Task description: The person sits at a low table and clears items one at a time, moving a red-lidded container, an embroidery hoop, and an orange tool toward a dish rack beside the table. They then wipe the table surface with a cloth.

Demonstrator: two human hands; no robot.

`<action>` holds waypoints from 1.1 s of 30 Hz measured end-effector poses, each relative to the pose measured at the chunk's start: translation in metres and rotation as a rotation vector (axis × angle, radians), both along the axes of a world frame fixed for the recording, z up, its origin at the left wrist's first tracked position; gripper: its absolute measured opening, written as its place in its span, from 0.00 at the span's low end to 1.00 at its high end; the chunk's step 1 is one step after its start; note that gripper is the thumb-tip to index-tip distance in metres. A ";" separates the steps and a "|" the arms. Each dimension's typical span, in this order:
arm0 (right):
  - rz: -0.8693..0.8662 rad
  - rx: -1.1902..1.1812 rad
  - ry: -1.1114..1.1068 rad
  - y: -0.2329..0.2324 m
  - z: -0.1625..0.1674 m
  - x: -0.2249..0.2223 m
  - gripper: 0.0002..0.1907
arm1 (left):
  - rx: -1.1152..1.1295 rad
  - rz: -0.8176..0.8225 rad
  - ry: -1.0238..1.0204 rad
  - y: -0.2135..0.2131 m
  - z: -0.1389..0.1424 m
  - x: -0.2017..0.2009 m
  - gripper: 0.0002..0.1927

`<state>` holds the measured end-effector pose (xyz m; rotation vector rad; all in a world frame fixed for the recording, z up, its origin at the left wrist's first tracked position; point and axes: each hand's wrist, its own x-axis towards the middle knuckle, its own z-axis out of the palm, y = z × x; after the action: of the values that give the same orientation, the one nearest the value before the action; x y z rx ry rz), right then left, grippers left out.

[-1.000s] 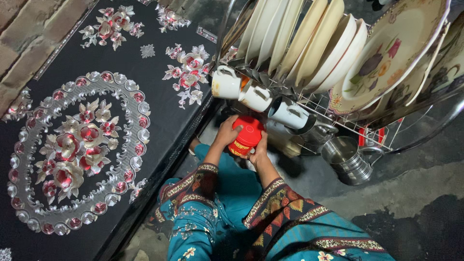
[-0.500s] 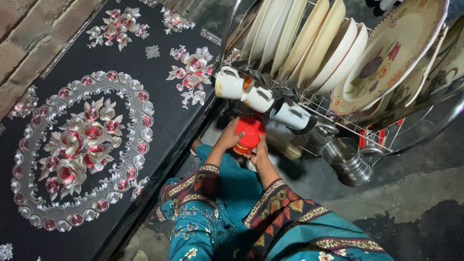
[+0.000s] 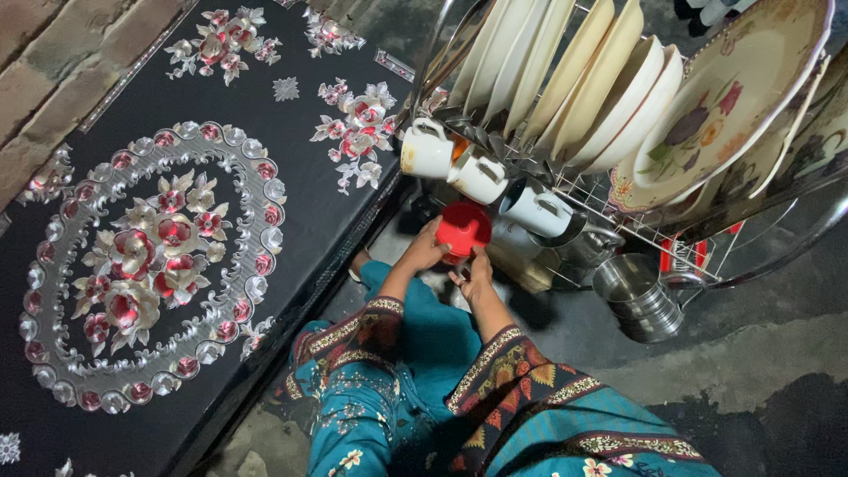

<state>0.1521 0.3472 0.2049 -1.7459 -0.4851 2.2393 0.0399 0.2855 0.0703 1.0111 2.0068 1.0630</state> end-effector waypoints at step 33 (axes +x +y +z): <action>0.814 1.743 0.193 -0.152 0.020 -0.081 0.37 | -0.092 0.511 0.559 -0.196 0.098 -0.041 0.39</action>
<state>0.0708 0.1948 0.2252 -0.3333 -2.3334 1.1025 -0.0007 0.0893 0.1679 0.8226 2.8511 0.9911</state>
